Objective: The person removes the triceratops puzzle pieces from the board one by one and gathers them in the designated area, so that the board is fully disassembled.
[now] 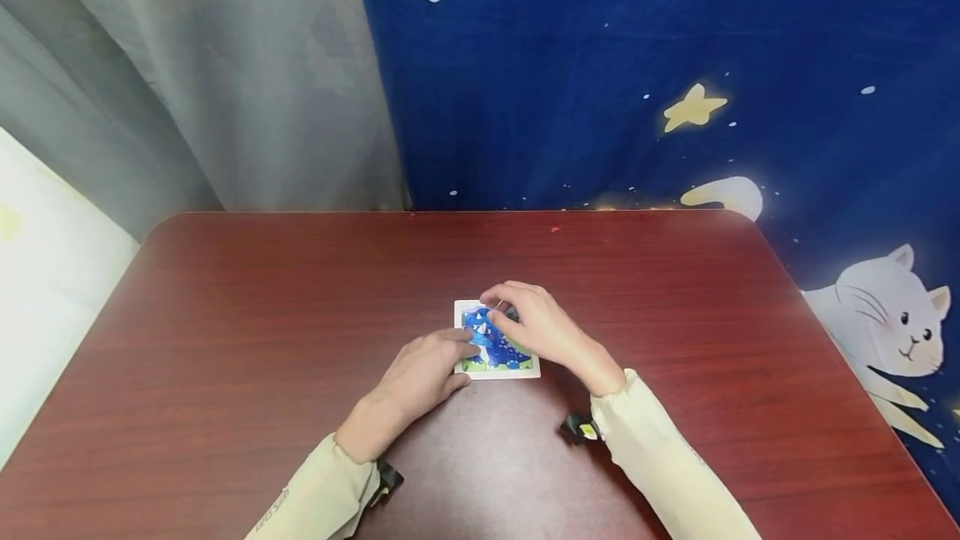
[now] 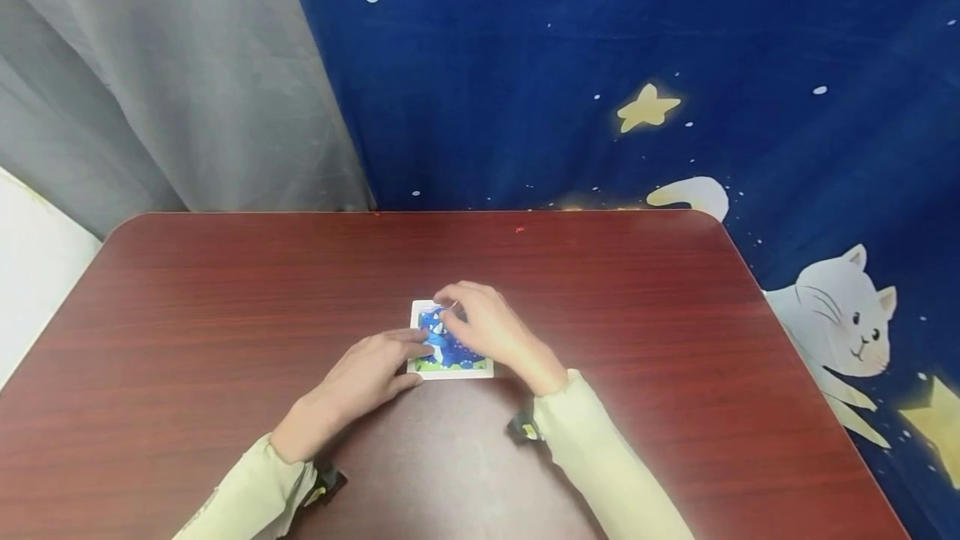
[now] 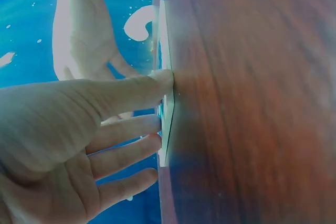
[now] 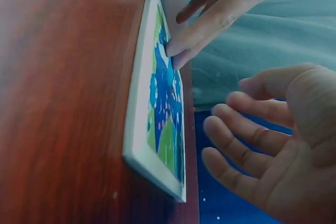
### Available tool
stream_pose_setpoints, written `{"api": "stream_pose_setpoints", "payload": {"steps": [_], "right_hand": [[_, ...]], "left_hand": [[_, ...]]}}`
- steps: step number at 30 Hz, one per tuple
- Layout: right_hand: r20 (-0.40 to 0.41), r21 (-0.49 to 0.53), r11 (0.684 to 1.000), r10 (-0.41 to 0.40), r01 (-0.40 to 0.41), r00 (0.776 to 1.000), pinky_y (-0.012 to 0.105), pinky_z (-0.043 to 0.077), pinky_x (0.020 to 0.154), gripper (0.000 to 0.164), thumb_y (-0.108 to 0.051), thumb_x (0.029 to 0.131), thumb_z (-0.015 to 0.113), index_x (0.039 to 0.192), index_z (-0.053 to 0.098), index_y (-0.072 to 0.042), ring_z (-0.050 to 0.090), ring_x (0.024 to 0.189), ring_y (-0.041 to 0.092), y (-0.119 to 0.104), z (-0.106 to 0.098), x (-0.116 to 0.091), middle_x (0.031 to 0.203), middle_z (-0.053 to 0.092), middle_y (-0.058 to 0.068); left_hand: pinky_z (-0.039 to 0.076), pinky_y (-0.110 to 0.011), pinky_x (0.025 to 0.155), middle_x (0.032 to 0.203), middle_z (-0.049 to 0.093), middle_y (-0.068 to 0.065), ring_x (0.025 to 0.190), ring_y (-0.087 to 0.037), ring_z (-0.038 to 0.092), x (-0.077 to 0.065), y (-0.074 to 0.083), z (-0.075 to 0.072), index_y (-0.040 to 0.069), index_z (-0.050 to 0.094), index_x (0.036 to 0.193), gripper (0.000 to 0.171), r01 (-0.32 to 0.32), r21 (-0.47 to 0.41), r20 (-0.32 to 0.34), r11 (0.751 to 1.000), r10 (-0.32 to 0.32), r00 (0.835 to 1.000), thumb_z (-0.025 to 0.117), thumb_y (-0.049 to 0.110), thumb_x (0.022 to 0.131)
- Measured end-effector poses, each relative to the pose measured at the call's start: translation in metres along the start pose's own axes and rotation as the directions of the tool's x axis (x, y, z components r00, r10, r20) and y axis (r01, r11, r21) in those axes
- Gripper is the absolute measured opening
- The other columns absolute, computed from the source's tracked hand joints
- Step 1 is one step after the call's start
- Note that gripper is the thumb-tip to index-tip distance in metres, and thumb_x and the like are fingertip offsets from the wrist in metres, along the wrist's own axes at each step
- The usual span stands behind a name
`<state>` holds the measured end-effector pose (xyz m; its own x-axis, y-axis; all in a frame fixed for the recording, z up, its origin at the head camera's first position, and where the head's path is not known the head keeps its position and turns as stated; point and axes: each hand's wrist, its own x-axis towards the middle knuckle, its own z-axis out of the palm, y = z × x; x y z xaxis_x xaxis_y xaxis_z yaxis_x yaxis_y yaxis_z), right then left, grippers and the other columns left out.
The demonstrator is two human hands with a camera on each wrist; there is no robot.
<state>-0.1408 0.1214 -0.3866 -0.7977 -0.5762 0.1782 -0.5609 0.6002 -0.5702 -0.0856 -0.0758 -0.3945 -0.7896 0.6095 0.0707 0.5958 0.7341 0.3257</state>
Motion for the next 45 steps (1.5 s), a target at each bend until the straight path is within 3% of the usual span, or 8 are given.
{"api": "stream_pose_setpoints", "payload": {"steps": [7,12,23,45], "right_hand": [[0.141,-0.091,0.995,0.060,-0.048,0.988,0.025,0.045,0.066,0.014,-0.012,0.086,0.065,0.099,0.070,-0.011,0.052,0.072,0.010,0.000,0.009,0.012,0.086,0.060,-0.004],[0.214,-0.151,0.985,0.117,-0.085,0.970,0.031,0.046,0.075,0.014,-0.014,0.086,0.066,0.099,0.070,-0.012,0.052,0.079,0.014,-0.006,0.011,0.019,0.089,0.059,-0.001],[0.237,-0.233,0.965,0.176,-0.120,0.955,0.031,0.046,0.074,0.019,-0.016,0.081,0.071,0.100,0.068,-0.014,0.051,0.079,0.014,-0.012,0.018,0.024,0.090,0.056,-0.001],[0.198,-0.257,0.958,0.177,-0.124,0.964,0.031,0.047,0.080,0.026,-0.013,0.080,0.072,0.106,0.067,-0.011,0.055,0.086,0.014,-0.015,0.016,0.032,0.098,0.056,-0.001]], "left_hand": [[0.048,-0.040,0.084,0.120,0.061,-0.006,0.112,-0.022,0.056,-0.004,0.003,0.005,0.010,0.070,0.108,0.032,-0.004,-0.017,-0.009,1.000,0.004,1.000,0.075,0.016,0.077],[0.049,-0.039,0.082,0.119,0.062,-0.006,0.110,-0.021,0.057,-0.005,0.006,0.008,0.010,0.070,0.107,0.031,-0.023,-0.001,-0.015,1.000,0.023,1.000,0.075,0.018,0.078],[0.050,-0.039,0.079,0.114,0.064,-0.006,0.105,-0.022,0.059,-0.008,0.005,0.006,0.009,0.071,0.106,0.031,-0.014,-0.014,-0.006,1.000,0.014,1.000,0.076,0.017,0.076],[0.052,-0.039,0.073,0.115,0.063,-0.005,0.097,-0.023,0.062,0.000,-0.001,0.000,0.012,0.072,0.106,0.030,-0.014,0.019,-0.011,1.000,0.014,1.000,0.076,0.018,0.077]]}}
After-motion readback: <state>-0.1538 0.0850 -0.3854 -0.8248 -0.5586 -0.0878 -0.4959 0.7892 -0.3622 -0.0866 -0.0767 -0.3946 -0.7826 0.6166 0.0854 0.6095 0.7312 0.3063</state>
